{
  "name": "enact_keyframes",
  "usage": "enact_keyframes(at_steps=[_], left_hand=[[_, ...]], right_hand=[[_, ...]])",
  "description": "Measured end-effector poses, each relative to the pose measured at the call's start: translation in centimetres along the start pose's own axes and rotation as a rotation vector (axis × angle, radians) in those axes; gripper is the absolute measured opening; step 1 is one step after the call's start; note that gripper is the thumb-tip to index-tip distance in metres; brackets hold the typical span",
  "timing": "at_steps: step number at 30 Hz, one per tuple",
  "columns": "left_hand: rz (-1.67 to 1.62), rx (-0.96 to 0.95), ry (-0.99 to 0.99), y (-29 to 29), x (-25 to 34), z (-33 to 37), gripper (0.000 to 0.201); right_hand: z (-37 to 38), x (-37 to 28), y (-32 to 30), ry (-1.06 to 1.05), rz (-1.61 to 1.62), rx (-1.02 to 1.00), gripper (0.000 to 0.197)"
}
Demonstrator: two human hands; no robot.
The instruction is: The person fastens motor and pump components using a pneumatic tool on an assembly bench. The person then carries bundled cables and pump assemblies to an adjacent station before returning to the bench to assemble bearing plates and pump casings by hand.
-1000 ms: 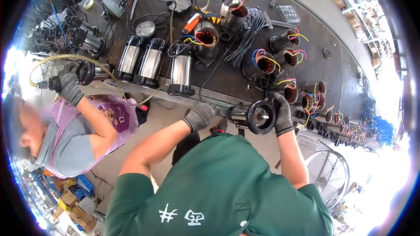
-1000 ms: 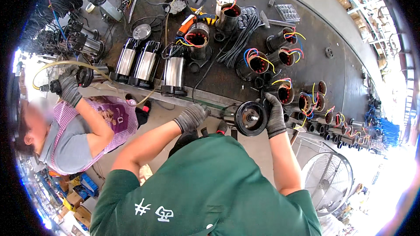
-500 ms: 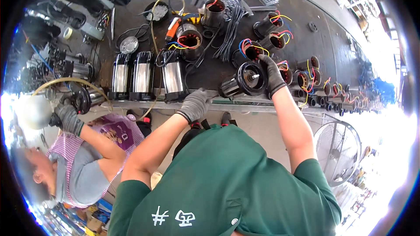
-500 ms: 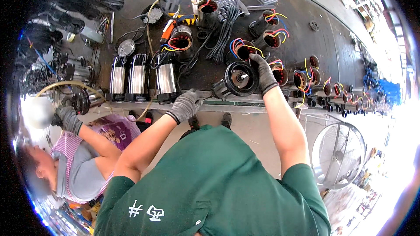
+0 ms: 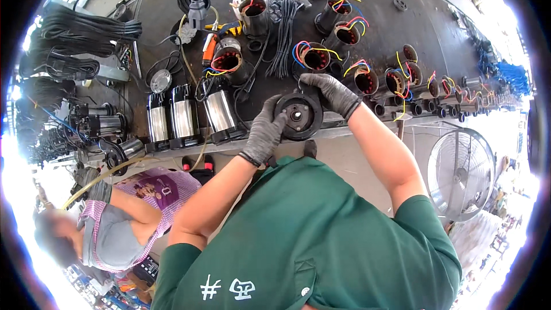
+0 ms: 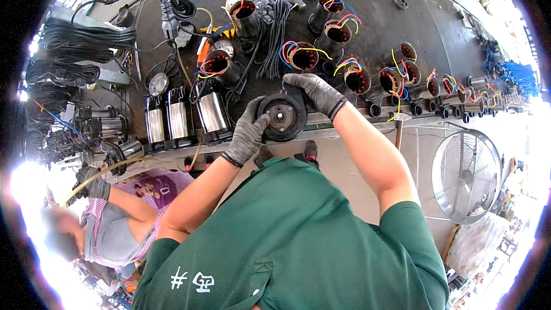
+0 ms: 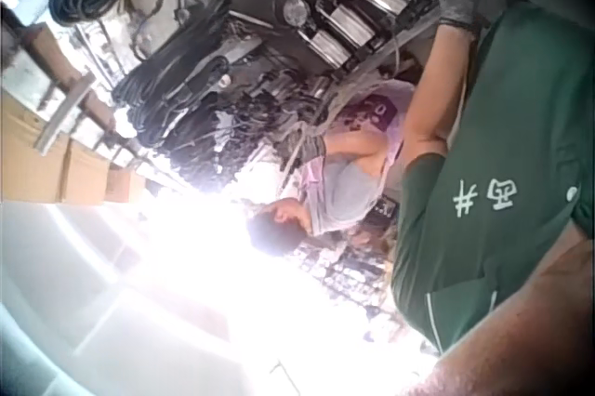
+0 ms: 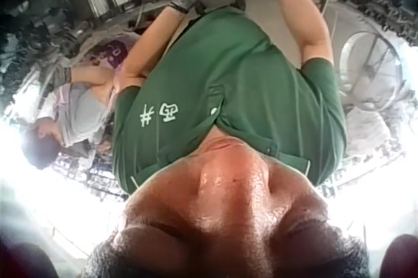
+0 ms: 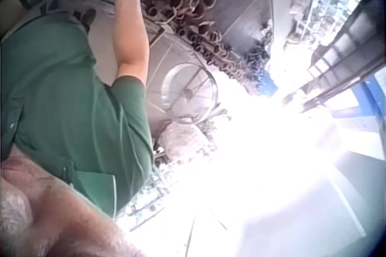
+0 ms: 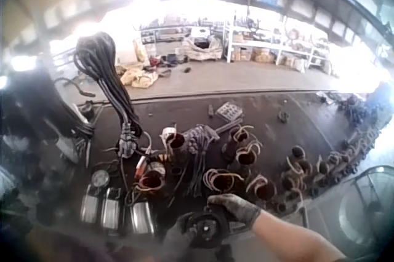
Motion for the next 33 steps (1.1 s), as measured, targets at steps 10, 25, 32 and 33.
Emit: enact_keyframes(at_steps=[10,25,32,33], left_hand=[[-0.070,0.021,-0.008,1.0,0.4,-2.5,0.056],[1.025,0.049,0.645,3.4,9.3,-0.7,0.028],[0.973,0.050,0.677,3.8,9.6,-0.7,0.014],[1.002,0.040,0.671,4.0,9.8,-0.6,0.014]], right_hand=[[-6.4,2.5,-0.9,-0.296,-1.050,0.122,0.078],[-4.6,3.2,-3.0,-0.447,-0.957,0.015,0.090],[-6.4,3.9,-4.4,-0.219,-0.679,0.042,0.110],[-6.3,4.0,-4.6,-0.235,-0.660,0.051,0.111]])
Point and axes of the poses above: each hand's wrist, its own z-axis towards the middle knuckle, its own y-axis out of the palm, x = y × z, the point moved 4 cm from there along z, towards the middle knuckle, and after that the axes turned 5 degrees about z, right-handed, at the moved point
